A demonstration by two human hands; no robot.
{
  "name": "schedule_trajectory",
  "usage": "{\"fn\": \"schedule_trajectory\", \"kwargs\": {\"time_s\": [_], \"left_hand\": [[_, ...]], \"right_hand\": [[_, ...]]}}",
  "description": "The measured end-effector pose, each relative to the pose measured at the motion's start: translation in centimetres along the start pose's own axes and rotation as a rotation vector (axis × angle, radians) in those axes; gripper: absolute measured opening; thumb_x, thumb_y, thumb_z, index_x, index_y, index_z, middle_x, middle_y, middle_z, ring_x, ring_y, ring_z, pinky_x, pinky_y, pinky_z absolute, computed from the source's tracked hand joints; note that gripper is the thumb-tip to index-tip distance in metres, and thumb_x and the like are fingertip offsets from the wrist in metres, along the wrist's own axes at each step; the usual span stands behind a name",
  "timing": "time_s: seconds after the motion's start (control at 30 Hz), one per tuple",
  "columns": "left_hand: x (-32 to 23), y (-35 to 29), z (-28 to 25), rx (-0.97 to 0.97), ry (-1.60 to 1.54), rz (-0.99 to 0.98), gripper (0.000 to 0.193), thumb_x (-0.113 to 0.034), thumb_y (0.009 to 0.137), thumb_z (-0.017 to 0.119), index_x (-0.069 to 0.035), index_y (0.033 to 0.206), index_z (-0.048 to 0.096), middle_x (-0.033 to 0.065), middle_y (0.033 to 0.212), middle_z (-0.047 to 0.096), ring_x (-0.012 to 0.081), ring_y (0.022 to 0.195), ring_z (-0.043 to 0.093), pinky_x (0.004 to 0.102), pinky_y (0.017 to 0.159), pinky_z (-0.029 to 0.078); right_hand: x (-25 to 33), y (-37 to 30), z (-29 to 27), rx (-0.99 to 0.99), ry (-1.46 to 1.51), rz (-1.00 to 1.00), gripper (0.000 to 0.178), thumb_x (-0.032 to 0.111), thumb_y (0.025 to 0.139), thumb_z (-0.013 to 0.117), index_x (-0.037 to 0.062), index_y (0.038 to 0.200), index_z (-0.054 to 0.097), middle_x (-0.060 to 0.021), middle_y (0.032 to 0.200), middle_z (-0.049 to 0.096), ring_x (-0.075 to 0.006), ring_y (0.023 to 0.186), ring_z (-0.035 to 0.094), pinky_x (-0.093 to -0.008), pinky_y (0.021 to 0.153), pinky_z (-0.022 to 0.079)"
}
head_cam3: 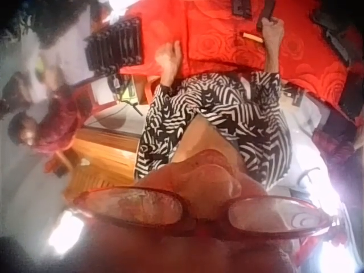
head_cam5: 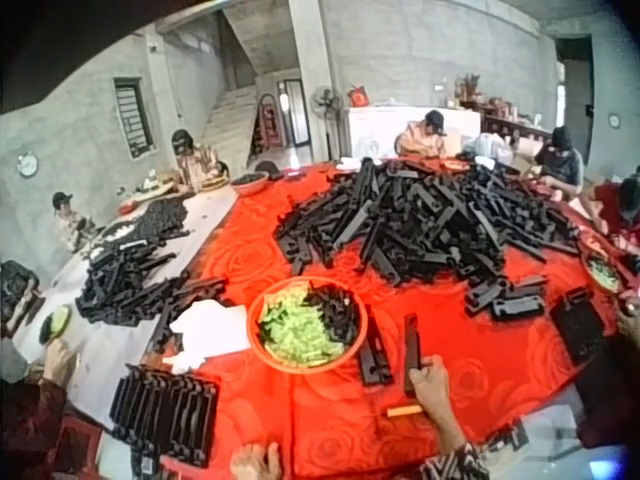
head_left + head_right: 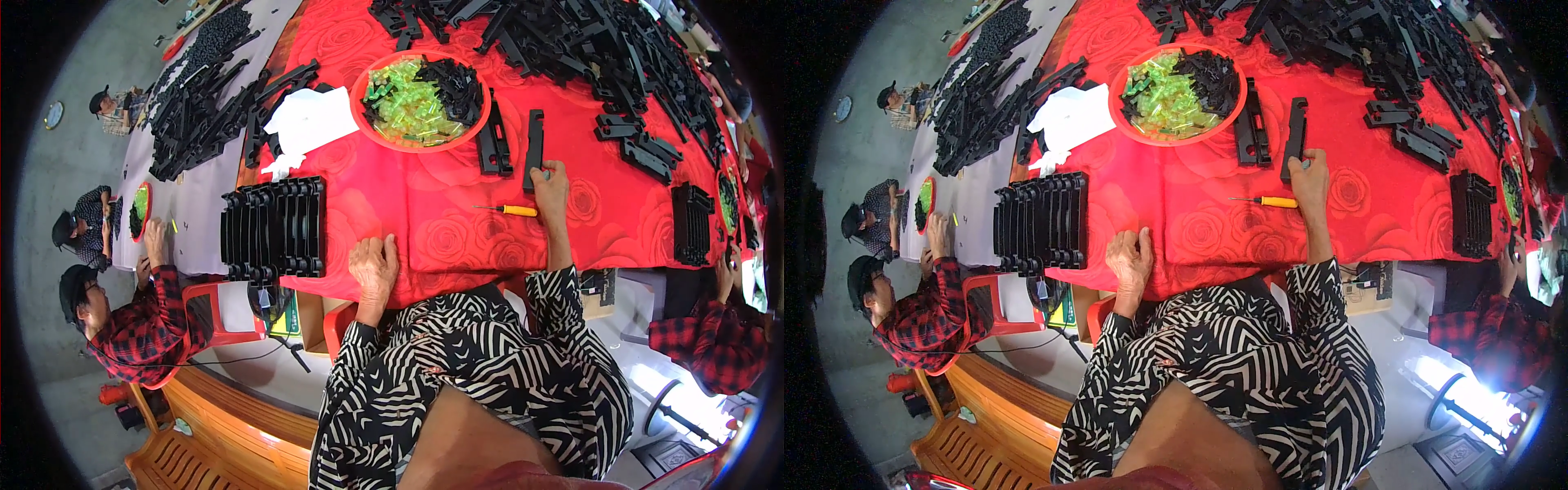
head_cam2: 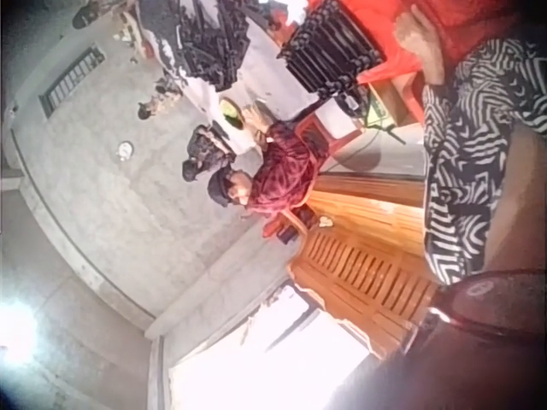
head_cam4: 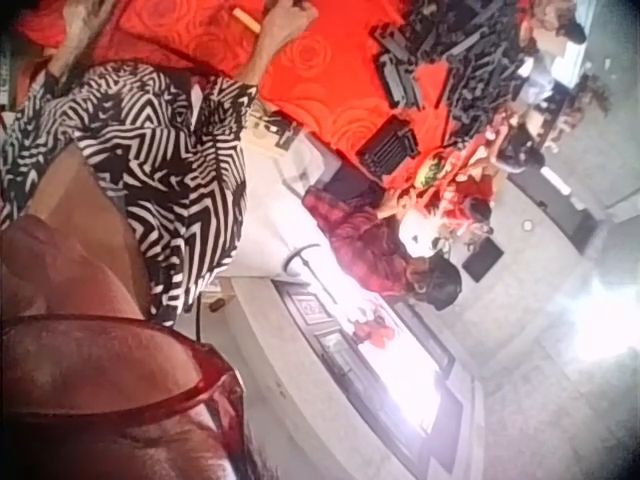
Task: The person assembles plastic toy components by picking up plastic frames and inserting small pieces into them by hand.
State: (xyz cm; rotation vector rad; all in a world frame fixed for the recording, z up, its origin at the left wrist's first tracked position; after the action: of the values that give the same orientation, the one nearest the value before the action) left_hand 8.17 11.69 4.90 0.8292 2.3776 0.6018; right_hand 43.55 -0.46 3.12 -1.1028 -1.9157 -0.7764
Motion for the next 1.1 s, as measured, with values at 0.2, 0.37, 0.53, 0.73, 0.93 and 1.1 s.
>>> {"fn": "schedule_trajectory", "kwargs": {"time_s": [0.2,0.37,0.53,0.73,0.93,1.1], "left_hand": [[-0.2,0.0,-0.7,0.049,-0.192,-0.131,0.025,-0.014,0.077,0.064,-0.005,0.061,0.048,0.0104,0.056,0.048,0.0287,0.053,0.048,0.039,0.052,0.037],[-5.1,2.9,-3.0,0.151,-0.656,-0.231,0.018,-0.014,0.079,0.064,-0.002,0.089,0.057,0.0127,0.077,0.06,0.024,0.07,0.059,0.0333,0.064,0.047],[-5.1,3.4,-0.5,0.115,-1.182,-0.562,0.047,-0.025,0.079,0.066,0.005,0.105,0.042,0.0104,0.078,0.056,0.0163,0.071,0.055,0.0302,0.065,0.048],[0.7,0.2,-0.3,0.148,-1.171,-0.922,0.017,-0.012,0.081,0.058,-0.001,0.09,0.049,0.004,0.073,0.054,0.0092,0.059,0.05,0.0238,0.05,0.042],[0.4,-0.3,-0.6,0.4,-1.459,-0.852,0.026,-0.014,0.085,0.047,0.0,0.107,0.052,0.0048,0.079,0.058,0.0101,0.065,0.052,0.0224,0.059,0.044],[-0.3,-1.3,-0.3,0.567,-1.394,-0.806,0.029,-0.014,0.085,0.047,0.002,0.108,0.052,0.0052,0.079,0.058,0.0095,0.066,0.052,0.0211,0.06,0.043]], "right_hand": [[2.2,-1.3,-0.9,0.122,0.484,0.139,0.022,0.008,0.081,0.06,-0.0011,0.1,0.053,0.0019,0.072,0.051,-0.0031,0.061,0.044,-0.0181,0.053,0.036],[11.2,-8.1,0.1,0.196,0.6,-0.27,0.031,0.003,0.082,0.056,0.0024,0.111,0.045,-0.0031,0.082,0.056,-0.0038,0.061,0.05,-0.0166,0.045,0.037],[15.2,-16.8,6.3,0.41,0.12,-0.619,0.049,0.014,0.075,0.066,0.0022,0.117,0.042,-0.0204,0.09,0.058,-0.0339,0.074,0.062,-0.0401,0.055,0.049],[16.7,-20.4,9.1,0.709,0.302,-0.667,0.051,0.011,0.073,0.068,-0.0046,0.114,0.042,-0.0211,0.094,0.057,-0.0333,0.07,0.062,-0.0398,0.057,0.049],[16.0,-18.2,8.1,0.576,0.411,-0.549,0.046,0.005,0.077,0.063,-0.0034,0.116,0.042,-0.0112,0.083,0.056,-0.0156,0.065,0.056,-0.0277,0.058,0.046],[15.4,-15.0,8.1,0.565,0.499,-0.344,0.04,0.006,0.083,0.056,-0.0013,0.119,0.039,-0.0063,0.086,0.054,-0.0093,0.069,0.051,-0.0238,0.059,0.044]]}}
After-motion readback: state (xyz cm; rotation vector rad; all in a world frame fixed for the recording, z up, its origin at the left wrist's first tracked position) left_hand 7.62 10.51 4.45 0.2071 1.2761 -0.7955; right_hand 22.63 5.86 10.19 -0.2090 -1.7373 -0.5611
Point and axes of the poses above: each hand's wrist, its own y-axis towards the middle knuckle, its own z-axis out of the palm, x = y × z, the point moved 8 cm from there along y, towards the middle knuckle
